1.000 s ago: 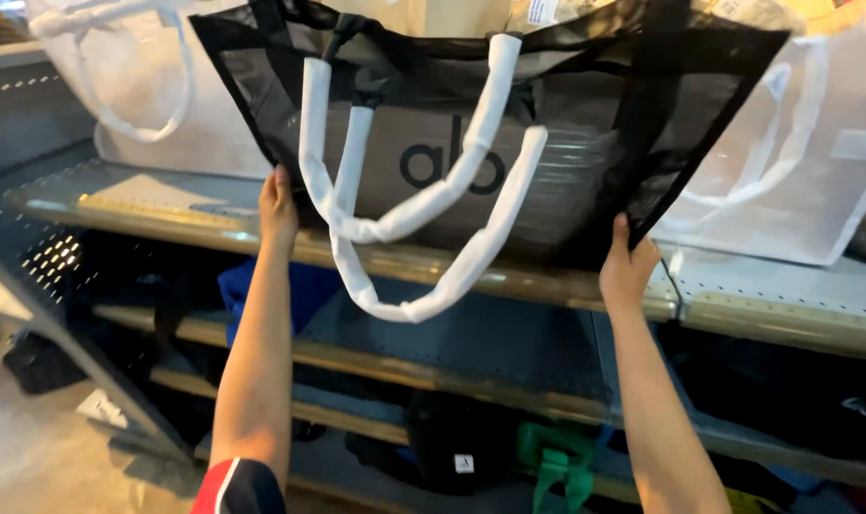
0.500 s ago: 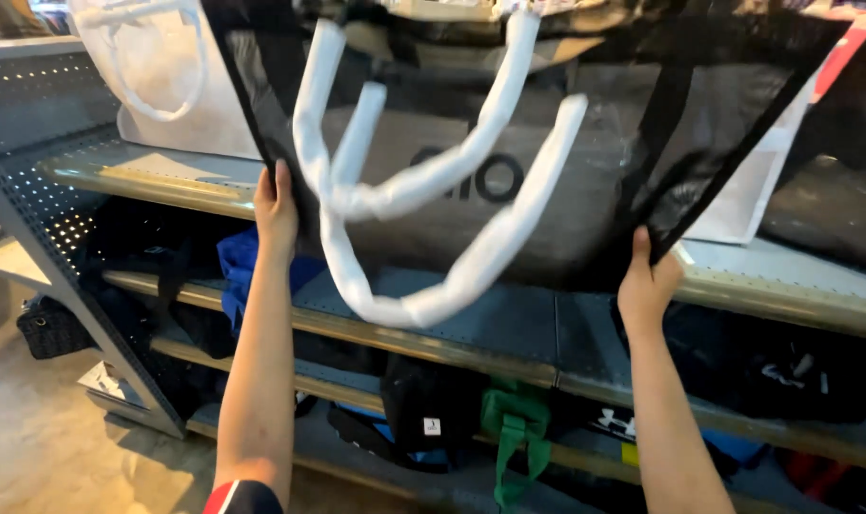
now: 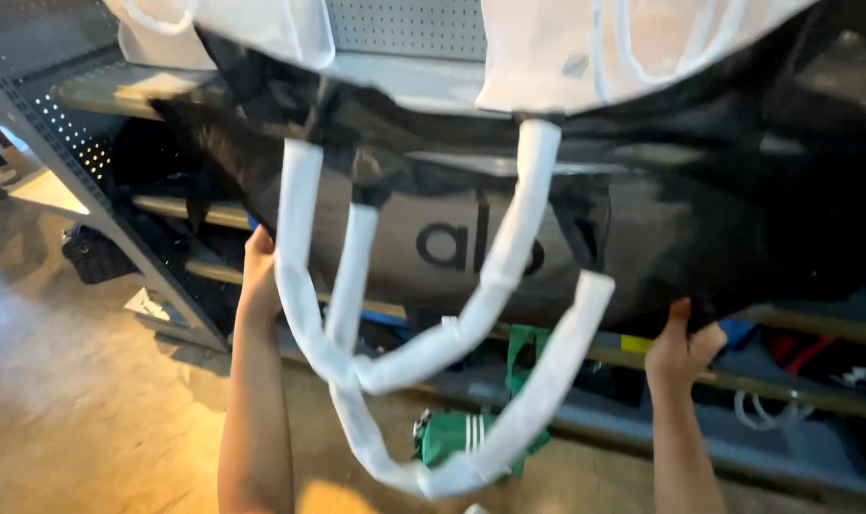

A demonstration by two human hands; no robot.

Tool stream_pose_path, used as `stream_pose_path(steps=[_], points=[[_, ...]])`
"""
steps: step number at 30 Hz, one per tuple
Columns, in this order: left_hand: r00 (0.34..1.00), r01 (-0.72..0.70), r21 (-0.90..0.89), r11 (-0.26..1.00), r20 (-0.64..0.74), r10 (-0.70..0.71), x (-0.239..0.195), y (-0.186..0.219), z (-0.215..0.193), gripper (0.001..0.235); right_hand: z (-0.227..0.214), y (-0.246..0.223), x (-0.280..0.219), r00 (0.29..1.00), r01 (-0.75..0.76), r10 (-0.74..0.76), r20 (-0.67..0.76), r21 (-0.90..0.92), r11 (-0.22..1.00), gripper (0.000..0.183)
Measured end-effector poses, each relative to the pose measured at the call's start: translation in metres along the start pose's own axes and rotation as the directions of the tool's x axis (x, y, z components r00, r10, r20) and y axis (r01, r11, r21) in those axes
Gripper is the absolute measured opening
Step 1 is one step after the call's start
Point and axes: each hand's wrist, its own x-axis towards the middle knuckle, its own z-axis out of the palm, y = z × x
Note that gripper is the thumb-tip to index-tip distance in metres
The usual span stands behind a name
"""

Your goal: Organizing and straightening various handbags, tote bags, and backpacks on store shelves.

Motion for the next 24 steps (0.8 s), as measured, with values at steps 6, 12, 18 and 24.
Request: stream_pose_path(steps=[6, 12, 18, 24], points=[[0.979, 0.196, 0.077, 0.978, -0.066, -0.191, -0.100, -0.039, -0.051, 0.032, -0.070, -0.017, -0.082, 0.997, -0.017, 0.016, -0.075, -0.010, 1.000, 0.035], [0.997, 0.027, -0.204, 0.979, 0.074, -0.012, -0.164, 0.019, 0.007, 0.039, -0.145, 0.006, -0.149, 0.987, -0.119, 0.102, -0.122, -0.148, 0.982, 0.028], [0.998, 0.046, -0.441, 0.896, 0.060, -0.021, -0.207, -0.039, 0.010, 0.030, -0.207, 0.009, -0.178, 0.995, -0.100, 0.096, -0.030, -0.156, 0.983, 0.028], [0.997, 0.039, -0.465, 0.885, -0.046, -0.068, -0.210, -0.022, 0.067, 0.035, -0.268, 0.071, -0.208, 0.971, -0.206, 0.231, 0.066, -0.267, 0.942, 0.030]])
